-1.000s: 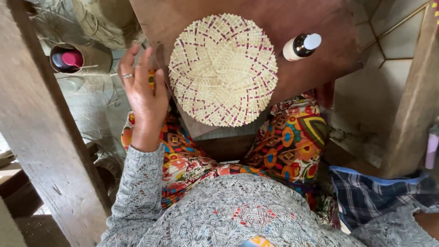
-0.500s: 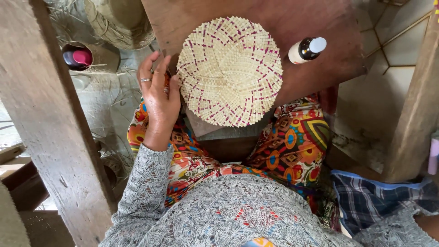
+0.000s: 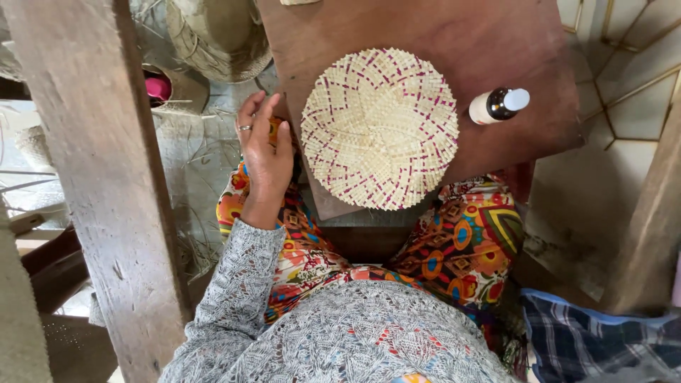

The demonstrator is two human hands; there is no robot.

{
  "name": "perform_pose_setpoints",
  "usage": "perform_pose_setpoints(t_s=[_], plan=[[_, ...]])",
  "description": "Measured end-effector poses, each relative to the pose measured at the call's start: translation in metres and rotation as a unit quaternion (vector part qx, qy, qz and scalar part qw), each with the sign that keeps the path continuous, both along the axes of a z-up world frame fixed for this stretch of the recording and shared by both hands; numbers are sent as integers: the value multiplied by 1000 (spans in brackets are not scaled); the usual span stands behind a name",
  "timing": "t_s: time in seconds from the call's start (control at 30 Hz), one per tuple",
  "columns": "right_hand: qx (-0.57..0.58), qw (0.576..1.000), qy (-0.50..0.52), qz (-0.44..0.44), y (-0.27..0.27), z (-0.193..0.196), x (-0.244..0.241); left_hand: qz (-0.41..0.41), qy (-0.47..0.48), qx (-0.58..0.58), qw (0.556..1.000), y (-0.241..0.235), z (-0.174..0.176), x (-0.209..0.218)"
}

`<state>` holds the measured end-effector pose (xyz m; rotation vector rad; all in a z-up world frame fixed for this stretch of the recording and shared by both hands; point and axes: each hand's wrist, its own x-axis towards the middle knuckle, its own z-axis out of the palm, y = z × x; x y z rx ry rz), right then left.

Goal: Applying a liquid finish and smoothing the surface of a circular woven mat by hand.

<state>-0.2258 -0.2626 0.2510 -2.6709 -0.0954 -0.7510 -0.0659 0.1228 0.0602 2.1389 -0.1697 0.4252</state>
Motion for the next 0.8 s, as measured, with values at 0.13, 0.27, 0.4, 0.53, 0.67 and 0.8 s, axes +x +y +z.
perform_pose_setpoints(t_s=[0.13,0.27,0.4,0.53,0.67,0.8], plan=[[-16,999,-31,6,11,-17,22,3,-30,-27,999,-25,17,-3],[285,954,93,-4,39,-75,74,-42,-150,233,960,-78,46,-21],[356,930,87,-10,28,-120,113,-58,-19,341,938,-105,50,-46],[390,916,34,82,23,-134,145,-67,74,401,910,-111,42,-44],[424,900,12,99,20,-147,155,-150,189,399,885,-118,68,-28],[582,807,-84,47,51,-152,150,-288,61,413,862,-99,55,4]])
